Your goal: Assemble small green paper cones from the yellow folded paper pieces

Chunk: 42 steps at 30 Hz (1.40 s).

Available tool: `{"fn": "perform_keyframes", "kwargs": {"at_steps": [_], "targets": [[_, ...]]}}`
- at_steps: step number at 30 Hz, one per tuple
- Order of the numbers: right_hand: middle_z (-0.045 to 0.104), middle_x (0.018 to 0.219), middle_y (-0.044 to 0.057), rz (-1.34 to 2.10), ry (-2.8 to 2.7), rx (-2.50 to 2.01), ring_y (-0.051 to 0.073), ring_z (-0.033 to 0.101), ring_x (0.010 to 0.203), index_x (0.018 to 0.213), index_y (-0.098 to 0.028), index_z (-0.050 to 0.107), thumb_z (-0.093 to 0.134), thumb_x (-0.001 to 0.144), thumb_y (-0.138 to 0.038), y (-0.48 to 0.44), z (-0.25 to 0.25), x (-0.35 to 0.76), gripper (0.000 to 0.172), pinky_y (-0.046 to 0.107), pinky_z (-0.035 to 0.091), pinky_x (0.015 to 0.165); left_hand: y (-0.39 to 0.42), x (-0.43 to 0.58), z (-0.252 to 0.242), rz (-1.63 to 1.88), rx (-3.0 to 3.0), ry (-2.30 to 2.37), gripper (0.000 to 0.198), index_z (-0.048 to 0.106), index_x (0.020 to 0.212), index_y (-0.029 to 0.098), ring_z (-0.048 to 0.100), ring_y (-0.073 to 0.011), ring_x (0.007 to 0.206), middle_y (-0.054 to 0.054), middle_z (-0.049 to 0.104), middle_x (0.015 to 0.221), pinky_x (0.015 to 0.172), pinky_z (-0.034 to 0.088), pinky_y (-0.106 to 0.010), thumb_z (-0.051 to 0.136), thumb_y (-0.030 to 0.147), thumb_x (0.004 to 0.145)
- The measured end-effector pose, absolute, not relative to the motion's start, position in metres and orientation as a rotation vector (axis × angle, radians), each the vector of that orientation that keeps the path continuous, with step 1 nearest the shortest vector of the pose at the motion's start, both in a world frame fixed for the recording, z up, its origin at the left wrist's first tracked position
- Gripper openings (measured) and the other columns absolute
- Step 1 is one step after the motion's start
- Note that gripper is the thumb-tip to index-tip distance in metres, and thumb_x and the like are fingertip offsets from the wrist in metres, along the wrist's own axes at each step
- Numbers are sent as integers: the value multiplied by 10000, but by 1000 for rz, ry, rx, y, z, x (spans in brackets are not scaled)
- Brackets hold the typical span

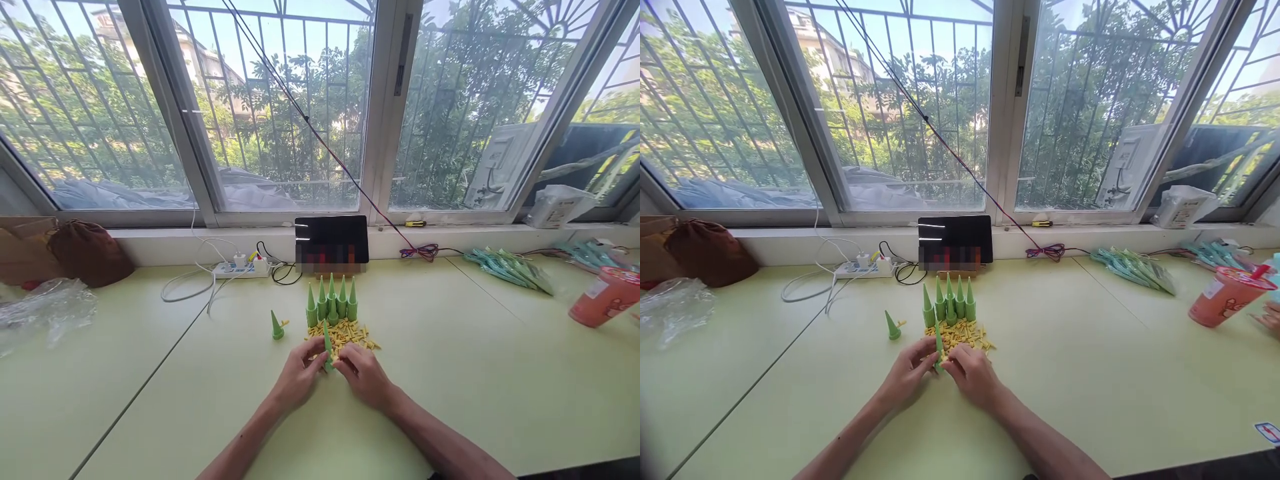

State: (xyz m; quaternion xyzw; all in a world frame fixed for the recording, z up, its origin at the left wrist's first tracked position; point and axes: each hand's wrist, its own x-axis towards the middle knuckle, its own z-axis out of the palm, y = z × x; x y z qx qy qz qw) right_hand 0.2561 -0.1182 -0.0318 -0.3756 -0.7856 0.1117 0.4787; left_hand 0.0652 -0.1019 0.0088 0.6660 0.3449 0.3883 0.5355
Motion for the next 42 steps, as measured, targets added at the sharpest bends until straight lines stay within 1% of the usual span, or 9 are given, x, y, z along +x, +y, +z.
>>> {"fn": "perform_keyframes", "kwargs": {"at_steps": [5,16,20,23,28,31,35,37,42], "targets": [[612,730,23,257,-1938,-900,157,552,638,799,-213,559,398,1089,-456,-120,-30,256,412,267,377,605,-105,67,12,893,1531,759,392,688,1204,183,708,-253,954,-110,739,1136,677,630,-328,642,467,938],[614,718,22,225,-1953,-897,152,540,610,791,-210,583,421,1081,-457,-120,-31,255,414,268,365,575,-106,68,15,883,1488,754,390,684,1180,184,723,-250,926,-106,750,1080,666,628,-325,672,471,916],[589,705,10,227,-1971,-912,145,516,589,802,-210,571,430,1078,-408,-122,-30,256,368,265,345,568,-106,67,15,889,1520,777,367,686,1129,178,715,-228,874,-98,750,1033,668,617,-317,671,474,912],[574,697,6,223,-1987,-928,148,512,591,794,-214,544,429,1071,-348,-123,-30,256,328,267,338,572,-106,66,14,925,1596,849,318,682,1061,176,695,-220,880,-92,732,1021,654,599,-294,665,457,914],[583,721,23,259,-1975,-978,168,522,625,788,-221,507,411,1052,-279,-123,-30,257,287,283,359,592,-105,63,12,967,1706,931,271,659,981,183,669,-202,858,-62,697,954,712,589,-299,648,446,917],[611,769,43,307,-1961,-985,185,554,680,831,-218,526,398,1051,-265,-122,-30,256,258,290,395,621,-106,62,12,966,1762,938,259,671,954,187,655,-194,846,-54,692,934,747,581,-299,652,443,914],[628,804,52,364,-1960,-981,190,573,712,856,-216,540,391,1056,-268,-121,-30,257,255,292,418,646,-106,63,13,964,1808,967,272,695,923,185,634,-179,764,-44,701,872,680,557,-276,672,454,896],[626,803,49,384,-1969,-985,189,574,712,856,-216,543,391,1058,-273,-121,-30,257,258,291,420,650,-106,63,12,953,1832,995,281,703,898,179,630,-180,752,-43,709,853,685,546,-281,669,458,897],[625,793,43,401,-1992,-991,186,572,703,842,-217,537,376,1064,-278,-120,-31,257,281,288,411,647,-106,62,8,914,1869,1028,284,698,904,180,622,-180,755,-50,723,911,713,534,-300,654,460,907]]}}
